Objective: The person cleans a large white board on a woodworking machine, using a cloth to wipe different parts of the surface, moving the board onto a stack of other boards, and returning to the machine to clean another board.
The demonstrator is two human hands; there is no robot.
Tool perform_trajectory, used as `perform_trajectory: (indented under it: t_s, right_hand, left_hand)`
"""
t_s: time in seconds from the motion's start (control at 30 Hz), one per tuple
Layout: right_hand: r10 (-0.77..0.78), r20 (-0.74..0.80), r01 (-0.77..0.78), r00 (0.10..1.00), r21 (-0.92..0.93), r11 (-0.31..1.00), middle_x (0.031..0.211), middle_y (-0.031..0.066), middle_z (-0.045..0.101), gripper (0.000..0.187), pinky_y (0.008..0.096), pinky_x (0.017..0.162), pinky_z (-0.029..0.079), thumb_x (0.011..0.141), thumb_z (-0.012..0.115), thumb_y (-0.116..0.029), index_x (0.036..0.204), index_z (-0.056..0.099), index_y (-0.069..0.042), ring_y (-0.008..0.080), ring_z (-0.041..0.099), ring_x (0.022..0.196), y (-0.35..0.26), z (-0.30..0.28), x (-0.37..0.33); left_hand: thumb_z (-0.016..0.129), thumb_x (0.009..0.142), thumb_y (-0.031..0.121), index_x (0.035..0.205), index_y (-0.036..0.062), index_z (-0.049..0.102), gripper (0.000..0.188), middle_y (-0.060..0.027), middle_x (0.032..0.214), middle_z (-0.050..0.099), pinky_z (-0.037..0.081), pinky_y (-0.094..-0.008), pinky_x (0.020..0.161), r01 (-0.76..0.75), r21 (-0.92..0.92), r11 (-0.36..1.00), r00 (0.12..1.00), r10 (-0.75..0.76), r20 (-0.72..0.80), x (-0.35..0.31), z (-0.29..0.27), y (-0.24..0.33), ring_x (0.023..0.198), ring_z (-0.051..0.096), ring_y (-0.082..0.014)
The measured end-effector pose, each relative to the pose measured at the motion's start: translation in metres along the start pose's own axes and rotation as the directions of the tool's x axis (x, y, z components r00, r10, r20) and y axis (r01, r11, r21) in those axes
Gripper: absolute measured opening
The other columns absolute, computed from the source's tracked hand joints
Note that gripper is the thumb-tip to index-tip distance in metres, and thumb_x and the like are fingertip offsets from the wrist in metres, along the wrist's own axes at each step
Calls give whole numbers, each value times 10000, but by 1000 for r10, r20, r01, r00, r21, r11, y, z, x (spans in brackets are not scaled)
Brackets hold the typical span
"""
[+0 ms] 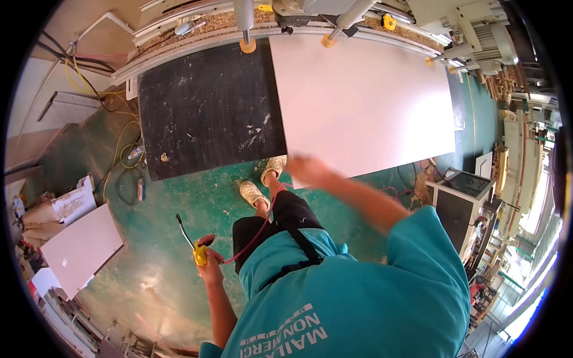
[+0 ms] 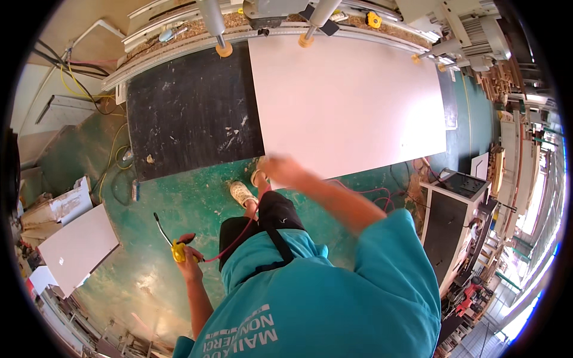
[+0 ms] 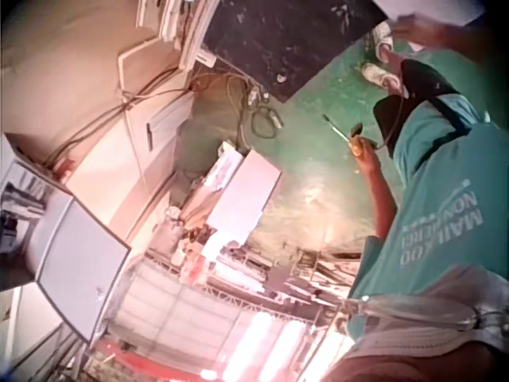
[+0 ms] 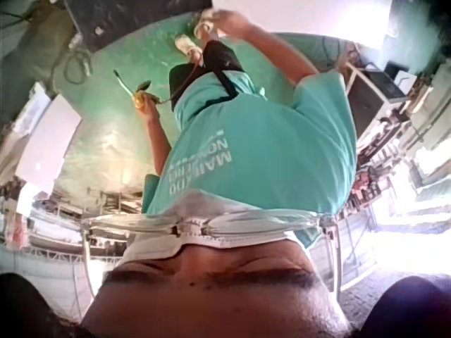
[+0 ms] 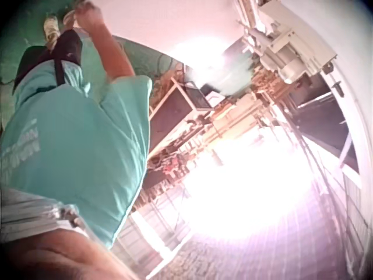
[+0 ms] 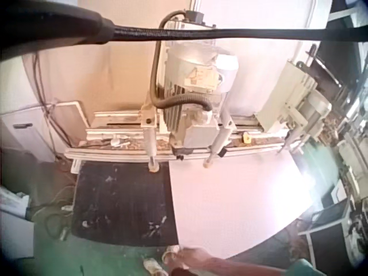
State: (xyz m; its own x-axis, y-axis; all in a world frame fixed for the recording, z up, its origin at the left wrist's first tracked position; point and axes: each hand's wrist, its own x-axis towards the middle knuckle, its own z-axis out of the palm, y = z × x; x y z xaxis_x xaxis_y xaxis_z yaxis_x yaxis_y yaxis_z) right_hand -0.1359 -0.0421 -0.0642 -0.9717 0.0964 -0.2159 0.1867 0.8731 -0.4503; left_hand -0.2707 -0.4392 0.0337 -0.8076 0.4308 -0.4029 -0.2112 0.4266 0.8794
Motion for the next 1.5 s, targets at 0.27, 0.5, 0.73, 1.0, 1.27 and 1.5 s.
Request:
perform_trajectory:
  t_s: [0.27, 0.5, 0.73, 1.0, 1.27, 1.5]
  right_hand:
    - [221, -395, -298, 892, -145, 944, 772, 69, 585, 70, 412, 621, 498, 785, 563, -78, 814, 622, -103, 272, 589, 735, -15, 19, -64]
    - [-16, -328, 92, 945, 218, 972, 829, 118, 615, 84, 428, 619, 534, 791, 614, -145, 840, 610, -76, 310, 650, 767, -146, 97, -78]
    - [793, -512, -540, 331, 586, 604, 837, 135, 643, 172, 413, 689, 515, 820, 656, -123, 965, 687, -36, 323, 637, 748, -89, 16, -160]
    - [781, -615, -515, 107, 638, 572, 853, 123, 670, 167, 340, 688, 538, 802, 673, -115, 936, 683, -17, 241, 668, 724, 18, -59, -238]
    - [634, -745, -335, 206, 555, 762, 861, 118, 662, 173, 334, 672, 519, 805, 666, -55, 976, 693, -42, 237, 651, 734, 156, -218, -269]
    - [124, -987, -465, 107, 61, 883, 835, 124, 644, 112, 416, 708, 507, 808, 651, -121, 909, 665, -74, 339, 627, 795, 313, -499, -297]
  left_hand:
    - [678, 853, 375, 1056, 58, 705, 377, -132, 816, 702, 507, -357, 597, -54, 496, 867, 974, -65, 219, 14, -18, 7, 597, 635, -245]
    - [699, 764, 596, 841, 60, 735, 542, -197, 687, 653, 486, -469, 596, -173, 772, 611, 954, -91, 286, 20, -16, 4, 676, 646, -399]
    - [711, 724, 641, 793, 53, 737, 592, -211, 669, 638, 490, -469, 583, -257, 787, 561, 940, -45, 339, 29, 11, 28, 656, 640, -401]
    - [675, 776, 617, 717, 69, 730, 553, -161, 652, 671, 501, -456, 602, -288, 702, 651, 957, 169, 236, 55, 77, 47, 655, 676, -339]
    - [689, 828, 480, 629, 31, 679, 492, -86, 550, 635, 502, -427, 579, -189, 478, 858, 966, 75, 247, 33, 194, 30, 537, 638, -289]
    - [703, 836, 313, 907, 5, 650, 320, -176, 777, 674, 500, -466, 619, -331, 469, 819, 931, 364, 22, 0, 347, 60, 723, 663, -390]
